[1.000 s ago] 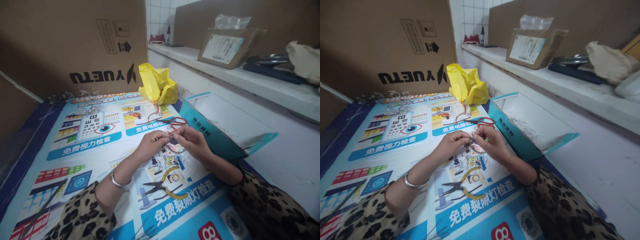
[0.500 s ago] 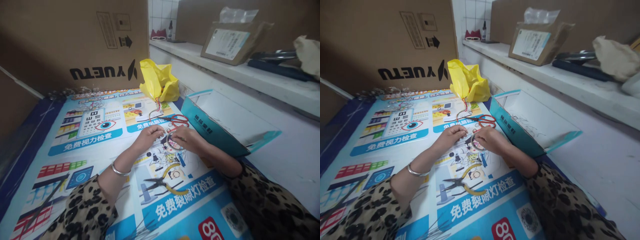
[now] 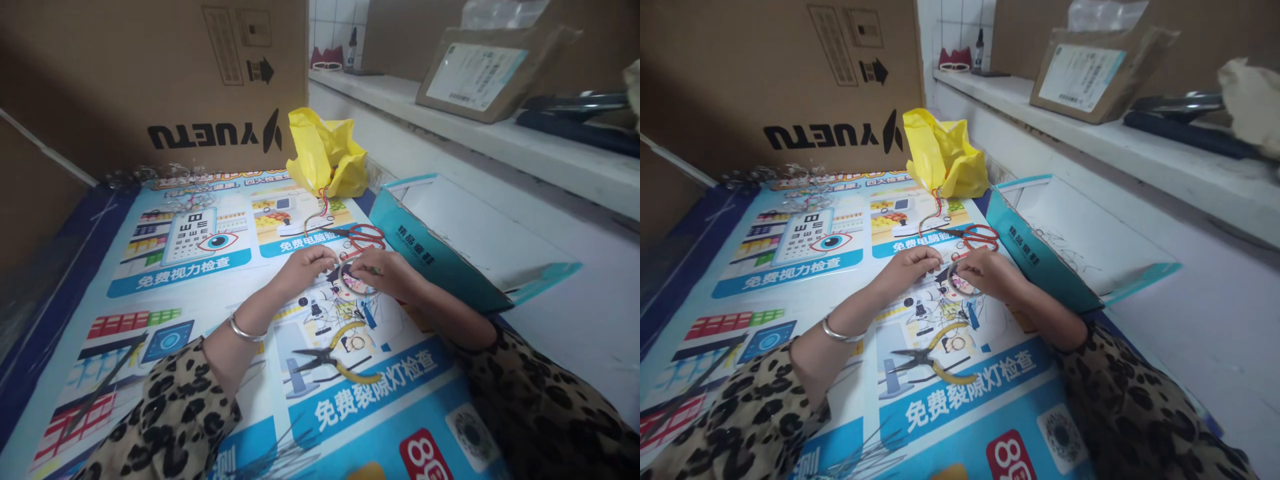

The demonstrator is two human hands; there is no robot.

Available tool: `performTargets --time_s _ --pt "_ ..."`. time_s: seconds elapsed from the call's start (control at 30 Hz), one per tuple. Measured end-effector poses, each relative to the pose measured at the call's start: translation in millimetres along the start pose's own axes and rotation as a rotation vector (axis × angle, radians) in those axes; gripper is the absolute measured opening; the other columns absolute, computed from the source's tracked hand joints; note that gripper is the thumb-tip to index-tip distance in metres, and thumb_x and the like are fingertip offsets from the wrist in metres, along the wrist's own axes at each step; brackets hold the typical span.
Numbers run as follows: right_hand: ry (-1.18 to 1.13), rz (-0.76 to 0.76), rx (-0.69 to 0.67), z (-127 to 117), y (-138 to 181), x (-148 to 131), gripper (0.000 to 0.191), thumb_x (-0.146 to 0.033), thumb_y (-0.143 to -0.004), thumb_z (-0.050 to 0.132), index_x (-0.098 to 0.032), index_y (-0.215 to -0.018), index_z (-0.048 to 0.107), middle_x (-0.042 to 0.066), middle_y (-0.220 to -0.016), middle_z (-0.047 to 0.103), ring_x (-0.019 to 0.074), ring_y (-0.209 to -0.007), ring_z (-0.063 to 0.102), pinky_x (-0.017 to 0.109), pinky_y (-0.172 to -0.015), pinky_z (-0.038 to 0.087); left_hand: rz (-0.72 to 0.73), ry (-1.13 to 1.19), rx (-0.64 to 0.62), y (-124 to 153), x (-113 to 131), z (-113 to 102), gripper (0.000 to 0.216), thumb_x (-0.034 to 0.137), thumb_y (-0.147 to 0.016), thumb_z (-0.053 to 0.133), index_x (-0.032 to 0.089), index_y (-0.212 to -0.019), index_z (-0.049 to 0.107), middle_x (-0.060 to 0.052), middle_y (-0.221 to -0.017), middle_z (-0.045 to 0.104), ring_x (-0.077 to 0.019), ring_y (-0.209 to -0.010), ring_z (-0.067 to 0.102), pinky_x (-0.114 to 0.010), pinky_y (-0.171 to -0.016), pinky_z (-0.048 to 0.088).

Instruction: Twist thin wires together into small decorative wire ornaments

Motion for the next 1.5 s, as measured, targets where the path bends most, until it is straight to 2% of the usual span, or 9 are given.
performTargets --time_s 0.2,0.63,1.03,1.2,1.5 --pt "0.016 -0.027 0.004 0 2 -3 0.015 -0.020 -0.080 0.054 -0.019 -0.075 0.068 0.002 -0.074 0.066 0.0137 -0.071 0.058 0.023 -0.067 0.040 -0.018 -0.023 0.001 -1 -1 0 0.015 0.030 -0.078 0.054 0.017 -0.079 0.061 0.002 -0.071 0.058 -0.0079 -0.059 0.045 -0.021 -0.061 0.037" --pt "0.047 -0.046 0.013 1 1 -6 0.016 -0.020 -0.081 0.052 -0.018 -0.073 0.067 0.001 -0.071 0.065 0.0123 -0.069 0.057 0.022 -0.065 0.040 -0.007 -0.038 -0.008 0 1 0 0.014 0.029 -0.078 0.053 0.016 -0.078 0.060 0.002 -0.071 0.057 -0.0072 -0.059 0.044 -0.020 -0.061 0.037" --pt "0.077 -0.044 0.029 -1 1 -4 0.018 -0.023 -0.081 0.052 -0.017 -0.073 0.067 0.003 -0.072 0.065 0.0131 -0.069 0.058 0.023 -0.065 0.040 -0.021 -0.028 -0.024 -1 -6 1 0.016 0.031 -0.079 0.052 0.017 -0.081 0.060 0.001 -0.071 0.057 -0.0079 -0.060 0.044 -0.021 -0.061 0.037" --pt "0.133 -0.091 0.029 -3 0 0 0.018 -0.023 -0.082 0.052 -0.018 -0.072 0.067 0.004 -0.072 0.065 0.0146 -0.072 0.058 0.024 -0.068 0.040 -0.019 -0.008 -0.038 -1 -6 2 0.016 0.030 -0.079 0.052 0.017 -0.081 0.061 0.001 -0.072 0.057 -0.0077 -0.058 0.043 -0.021 -0.060 0.036" --pt "0.303 -0.216 0.000 10 2 1 0.022 -0.020 -0.085 0.049 -0.017 -0.075 0.067 0.006 -0.071 0.063 0.0159 -0.072 0.054 0.027 -0.070 0.037 -0.016 -0.046 -0.055 -1 -4 3 0.017 0.030 -0.080 0.051 0.017 -0.080 0.061 0.001 -0.074 0.059 -0.0073 -0.058 0.044 -0.020 -0.058 0.036"
Point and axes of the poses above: each hand's wrist, its own y-axis away from the middle knuckle, its own z-axis out of the palm, x = y × z, the point moved 4 cm from there along -y, towards the middle knuckle
